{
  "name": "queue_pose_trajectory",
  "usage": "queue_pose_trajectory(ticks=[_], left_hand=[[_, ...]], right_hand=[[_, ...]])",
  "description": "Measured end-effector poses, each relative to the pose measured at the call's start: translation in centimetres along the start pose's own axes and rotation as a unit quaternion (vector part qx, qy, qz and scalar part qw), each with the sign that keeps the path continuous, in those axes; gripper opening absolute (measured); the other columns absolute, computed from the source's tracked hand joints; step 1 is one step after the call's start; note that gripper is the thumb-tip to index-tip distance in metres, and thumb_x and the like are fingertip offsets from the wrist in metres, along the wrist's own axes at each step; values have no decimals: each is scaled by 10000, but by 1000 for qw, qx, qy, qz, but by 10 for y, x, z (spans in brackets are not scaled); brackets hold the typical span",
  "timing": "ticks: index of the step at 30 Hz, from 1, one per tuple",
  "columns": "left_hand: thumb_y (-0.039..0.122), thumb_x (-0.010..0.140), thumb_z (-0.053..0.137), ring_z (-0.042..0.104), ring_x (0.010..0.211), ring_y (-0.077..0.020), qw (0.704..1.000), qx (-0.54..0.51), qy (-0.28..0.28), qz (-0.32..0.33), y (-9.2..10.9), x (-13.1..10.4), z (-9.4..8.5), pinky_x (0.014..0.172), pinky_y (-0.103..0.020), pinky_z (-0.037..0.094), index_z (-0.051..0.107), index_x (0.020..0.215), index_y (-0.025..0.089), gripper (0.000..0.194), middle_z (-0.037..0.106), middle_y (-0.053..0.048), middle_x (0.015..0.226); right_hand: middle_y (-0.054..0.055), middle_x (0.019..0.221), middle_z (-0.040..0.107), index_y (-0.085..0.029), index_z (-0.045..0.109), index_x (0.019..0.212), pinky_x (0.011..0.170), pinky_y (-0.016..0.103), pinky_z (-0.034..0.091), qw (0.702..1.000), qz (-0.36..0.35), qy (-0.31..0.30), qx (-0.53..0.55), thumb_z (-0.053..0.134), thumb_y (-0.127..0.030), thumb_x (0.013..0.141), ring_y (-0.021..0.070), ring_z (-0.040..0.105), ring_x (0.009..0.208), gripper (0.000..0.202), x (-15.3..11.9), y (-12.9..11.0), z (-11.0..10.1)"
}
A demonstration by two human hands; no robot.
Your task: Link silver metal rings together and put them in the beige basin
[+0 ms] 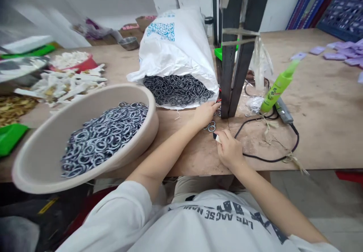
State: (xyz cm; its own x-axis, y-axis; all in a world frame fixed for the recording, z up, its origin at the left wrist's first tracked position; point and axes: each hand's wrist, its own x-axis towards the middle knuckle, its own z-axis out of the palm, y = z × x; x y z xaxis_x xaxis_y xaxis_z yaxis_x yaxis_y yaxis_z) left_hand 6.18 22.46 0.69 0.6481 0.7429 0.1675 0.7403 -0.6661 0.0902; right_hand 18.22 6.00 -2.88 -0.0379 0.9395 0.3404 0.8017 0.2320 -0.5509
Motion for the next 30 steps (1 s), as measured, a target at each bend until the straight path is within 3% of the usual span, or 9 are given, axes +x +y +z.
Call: queue_pose_trajectory(ticks=[6,9,14,19,23,30], left_hand=[[161,997,312,549,1150,-271,999,-11,-32,-38,8,33,4,837,-338,481,629,1287,184,430,592,-165,1215],[182,999,320,570,1133,-277,998,-19,-43,-38,4,21,1,840,-349,483,655,1262,202,426,595,-159,1206],[189,975,384,657,909,-236,996,-22,-87,-20,-10,-13,-17,798,-336,488,702,1199,230,391,651,-128,1059],[129,959,345,664,968,-253,997,-13,-81,-4,-4,-4,-27,805,-343,489,617,1322,231,465,650,-148,1095],[156,956,380,656,1014,-260,994,-14,-104,37,7,0,-25,826,-334,486,698,1201,199,403,654,-161,1115],[170,918,467,678,913,-248,993,-27,-114,23,-9,-46,-34,819,-332,484,730,1181,249,381,693,-134,1042]], right_hand=[[103,1125,667,-203,607,1194,890,373,517,1000,11,-7,12,445,-120,879,264,642,1049,364,-1,3,-1],[101,1153,666,-202,603,1205,923,366,513,1000,16,-9,22,439,-101,867,256,637,1081,389,-2,1,-1],[95,1157,667,-188,604,1210,918,341,510,999,29,2,20,437,-78,852,236,640,1069,411,-4,-4,-2],[99,1125,665,-198,615,1194,890,342,502,999,51,16,5,435,-110,884,244,640,1049,369,-6,-7,-1],[103,1115,662,-173,619,1185,895,337,489,998,57,32,-3,435,-128,909,242,636,1043,335,-6,-7,-1],[92,1116,674,-198,639,1171,856,320,482,998,43,35,4,458,-153,911,239,641,1000,320,-7,-2,1]])
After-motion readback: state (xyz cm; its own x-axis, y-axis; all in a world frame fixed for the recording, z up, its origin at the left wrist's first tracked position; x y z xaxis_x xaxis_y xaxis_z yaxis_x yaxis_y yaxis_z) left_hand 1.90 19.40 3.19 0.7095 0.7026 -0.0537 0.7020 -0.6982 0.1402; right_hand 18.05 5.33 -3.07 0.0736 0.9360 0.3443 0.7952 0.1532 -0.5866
